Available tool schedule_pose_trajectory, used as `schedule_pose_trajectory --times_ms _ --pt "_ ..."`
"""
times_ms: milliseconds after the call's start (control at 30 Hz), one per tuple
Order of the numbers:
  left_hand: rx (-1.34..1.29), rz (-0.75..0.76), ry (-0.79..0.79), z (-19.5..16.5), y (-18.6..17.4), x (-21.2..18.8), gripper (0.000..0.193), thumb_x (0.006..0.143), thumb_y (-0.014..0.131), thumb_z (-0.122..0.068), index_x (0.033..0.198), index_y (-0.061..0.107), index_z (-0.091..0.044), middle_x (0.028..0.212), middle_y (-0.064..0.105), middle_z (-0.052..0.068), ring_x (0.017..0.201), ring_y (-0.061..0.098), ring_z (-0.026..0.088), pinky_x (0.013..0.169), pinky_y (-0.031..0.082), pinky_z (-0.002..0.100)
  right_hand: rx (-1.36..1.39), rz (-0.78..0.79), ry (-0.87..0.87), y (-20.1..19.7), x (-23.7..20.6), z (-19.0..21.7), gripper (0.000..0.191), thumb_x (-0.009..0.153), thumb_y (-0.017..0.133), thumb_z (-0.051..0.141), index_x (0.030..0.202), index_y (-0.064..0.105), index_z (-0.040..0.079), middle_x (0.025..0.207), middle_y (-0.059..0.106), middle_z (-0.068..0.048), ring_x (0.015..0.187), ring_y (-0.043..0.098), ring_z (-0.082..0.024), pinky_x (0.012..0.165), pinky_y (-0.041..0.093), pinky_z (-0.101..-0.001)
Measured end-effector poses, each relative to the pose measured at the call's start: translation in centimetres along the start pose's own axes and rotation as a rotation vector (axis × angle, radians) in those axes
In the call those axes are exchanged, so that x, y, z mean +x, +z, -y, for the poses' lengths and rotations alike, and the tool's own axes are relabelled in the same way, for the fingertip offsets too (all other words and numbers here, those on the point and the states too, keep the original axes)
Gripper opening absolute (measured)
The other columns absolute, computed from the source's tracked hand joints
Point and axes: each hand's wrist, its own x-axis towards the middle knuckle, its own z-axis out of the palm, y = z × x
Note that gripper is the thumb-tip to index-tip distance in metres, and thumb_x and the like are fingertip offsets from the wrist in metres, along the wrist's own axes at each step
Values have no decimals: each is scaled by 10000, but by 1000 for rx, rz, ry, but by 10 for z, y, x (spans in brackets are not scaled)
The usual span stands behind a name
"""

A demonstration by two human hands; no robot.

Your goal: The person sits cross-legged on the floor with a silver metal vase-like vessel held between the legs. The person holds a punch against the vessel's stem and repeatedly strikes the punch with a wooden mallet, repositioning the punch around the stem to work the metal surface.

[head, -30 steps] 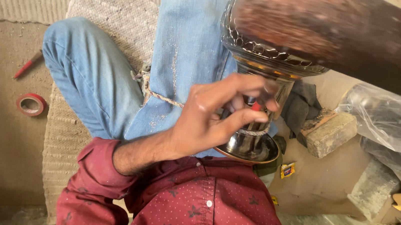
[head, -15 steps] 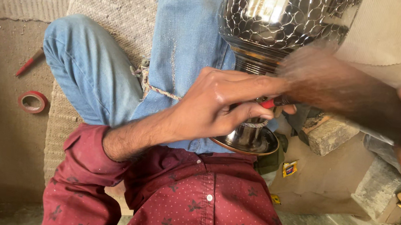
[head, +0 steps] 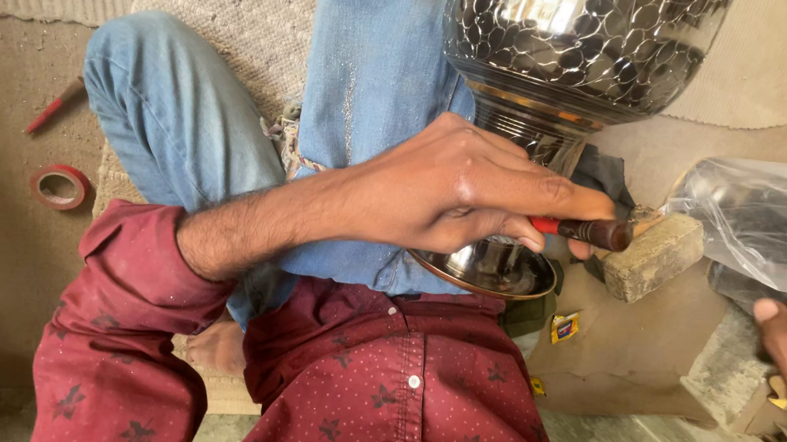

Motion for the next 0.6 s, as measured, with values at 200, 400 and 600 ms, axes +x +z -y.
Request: schedule_pose_trajectory --times_ms 200,400,600 --pt "3 132 -33 2 0 5 446 989 714 -99 1421 614 -149 1178 785 -8 951 758 219 725 580 324 -213 -81 -406 -4 1 5 267 1046 707 74 1212 539 -52 900 590 -177 748 546 -196 696 461 -310" --pt "-164 209 99 17 -2 9 431 1040 685 -88 1446 557 -163 1161 761 -27 1013 760 202 808 602 317 -101 -96 -474 -4 -12 45 413 1011 692 26 1344 470 -77 962 628 -114 794 597 -137 696 469 -273" --pt "-208 355 167 26 -9 16 429 1071 693 -227 1465 549 -137 1218 778 -27 1099 751 242 848 576 373 -96 19 -278 -10 -22 71 362 902 739 39 1236 625 -43 743 606 -28 580 564 -108 622 465 -236"
